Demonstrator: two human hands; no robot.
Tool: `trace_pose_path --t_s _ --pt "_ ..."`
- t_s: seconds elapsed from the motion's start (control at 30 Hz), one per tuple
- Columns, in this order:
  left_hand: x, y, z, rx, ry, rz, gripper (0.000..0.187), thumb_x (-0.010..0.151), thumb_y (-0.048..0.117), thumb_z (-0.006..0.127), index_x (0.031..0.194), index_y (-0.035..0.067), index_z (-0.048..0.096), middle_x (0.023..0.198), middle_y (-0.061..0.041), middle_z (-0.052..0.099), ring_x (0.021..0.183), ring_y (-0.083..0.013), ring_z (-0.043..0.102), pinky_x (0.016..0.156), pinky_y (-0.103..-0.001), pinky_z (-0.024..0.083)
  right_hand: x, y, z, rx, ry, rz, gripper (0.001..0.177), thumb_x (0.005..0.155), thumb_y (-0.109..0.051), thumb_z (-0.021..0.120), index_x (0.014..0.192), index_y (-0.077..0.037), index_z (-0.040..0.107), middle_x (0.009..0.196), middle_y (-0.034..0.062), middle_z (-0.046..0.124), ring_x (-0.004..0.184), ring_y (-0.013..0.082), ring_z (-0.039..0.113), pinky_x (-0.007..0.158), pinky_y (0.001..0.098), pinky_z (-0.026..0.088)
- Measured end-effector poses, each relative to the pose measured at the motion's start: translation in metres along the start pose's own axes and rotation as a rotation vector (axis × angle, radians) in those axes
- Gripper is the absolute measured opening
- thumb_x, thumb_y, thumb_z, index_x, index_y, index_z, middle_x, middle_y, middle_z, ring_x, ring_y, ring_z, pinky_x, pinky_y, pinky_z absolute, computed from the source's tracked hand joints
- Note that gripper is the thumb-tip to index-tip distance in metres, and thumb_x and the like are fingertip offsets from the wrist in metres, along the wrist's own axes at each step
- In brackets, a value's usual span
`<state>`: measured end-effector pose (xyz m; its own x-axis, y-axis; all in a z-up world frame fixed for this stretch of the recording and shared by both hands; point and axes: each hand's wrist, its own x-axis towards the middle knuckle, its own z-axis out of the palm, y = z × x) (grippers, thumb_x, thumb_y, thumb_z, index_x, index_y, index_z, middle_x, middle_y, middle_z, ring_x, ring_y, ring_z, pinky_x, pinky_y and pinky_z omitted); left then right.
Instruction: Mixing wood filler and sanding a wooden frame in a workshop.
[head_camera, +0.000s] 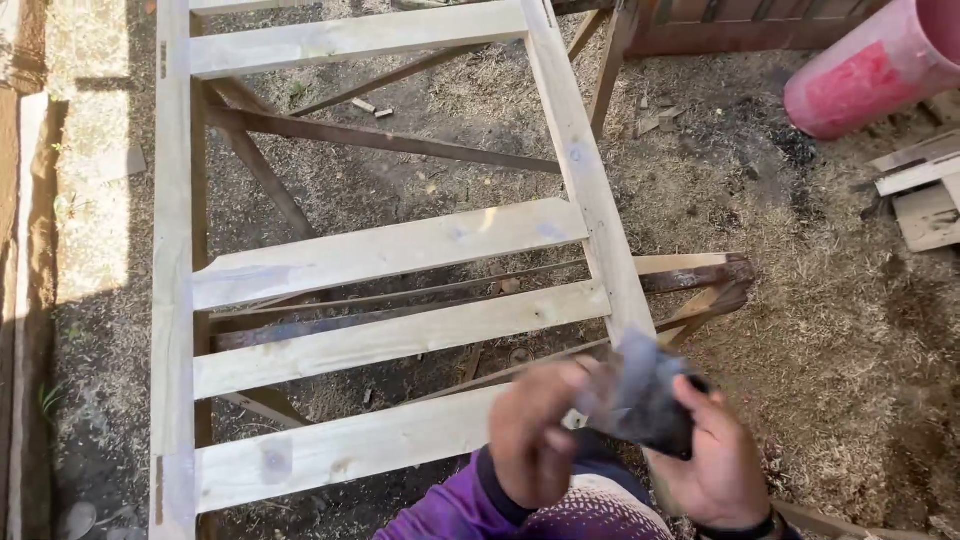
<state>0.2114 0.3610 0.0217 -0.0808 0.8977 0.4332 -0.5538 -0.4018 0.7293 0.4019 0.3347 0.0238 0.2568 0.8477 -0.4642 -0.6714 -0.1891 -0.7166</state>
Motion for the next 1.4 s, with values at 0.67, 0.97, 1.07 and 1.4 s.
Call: trace_pose_path --t_s 0.67,0.97,1.07,1.4 --pt "-0.049 -0.045 -0.049 0.421 -0.292 -0.621 0.036 0.109 0.022 0.052 0.126 -0.007 0.067 0.107 -0.022 0.069 0.085 -0.0262 0.067 0.072 -0.037 0.055 -0.031 0.005 -0.027 -0.500 -0.287 -0.540 0.044 0.099 -0.014 0.057 0.142 -0.012 0.055 0.133 0.0140 0.065 0.118 0.0291 0.065 0.102 0.0495 0.053" --pt "-0.044 -0.036 -0.066 -0.569 0.469 -1.391 0.046 0.101 0.035 0.044 0.126 0.000 0.061 0.112 -0.018 0.073 0.099 -0.0289 0.073 0.089 -0.044 0.061 0.006 0.023 -0.043 -1.433 -0.827 -1.129 0.050 0.085 -0.002 0.067 0.133 -0.015 0.066 0.131 0.0126 0.062 0.127 0.0326 0.058 0.114 0.0502 0.046" --pt "-0.037 -0.033 -0.076 -0.608 0.503 -1.343 0.045 0.101 0.036 0.045 0.127 0.002 0.060 0.110 -0.016 0.073 0.098 -0.0294 0.073 0.090 -0.046 0.060 0.022 0.025 -0.066 -1.527 -0.733 -1.087 0.052 0.082 0.004 0.065 0.132 -0.012 0.066 0.130 0.0114 0.063 0.124 0.0308 0.059 0.109 0.0455 0.050" --pt "-0.024 -0.028 -0.078 -0.117 0.423 -0.858 0.038 0.103 0.029 0.055 0.113 -0.005 0.068 0.100 -0.010 0.073 0.087 -0.0182 0.070 0.080 -0.036 0.059 -0.008 -0.009 0.004 -1.687 -0.696 -1.158 0.043 0.090 -0.003 0.059 0.130 -0.015 0.068 0.131 0.0029 0.067 0.122 0.0222 0.060 0.104 0.0435 0.047"
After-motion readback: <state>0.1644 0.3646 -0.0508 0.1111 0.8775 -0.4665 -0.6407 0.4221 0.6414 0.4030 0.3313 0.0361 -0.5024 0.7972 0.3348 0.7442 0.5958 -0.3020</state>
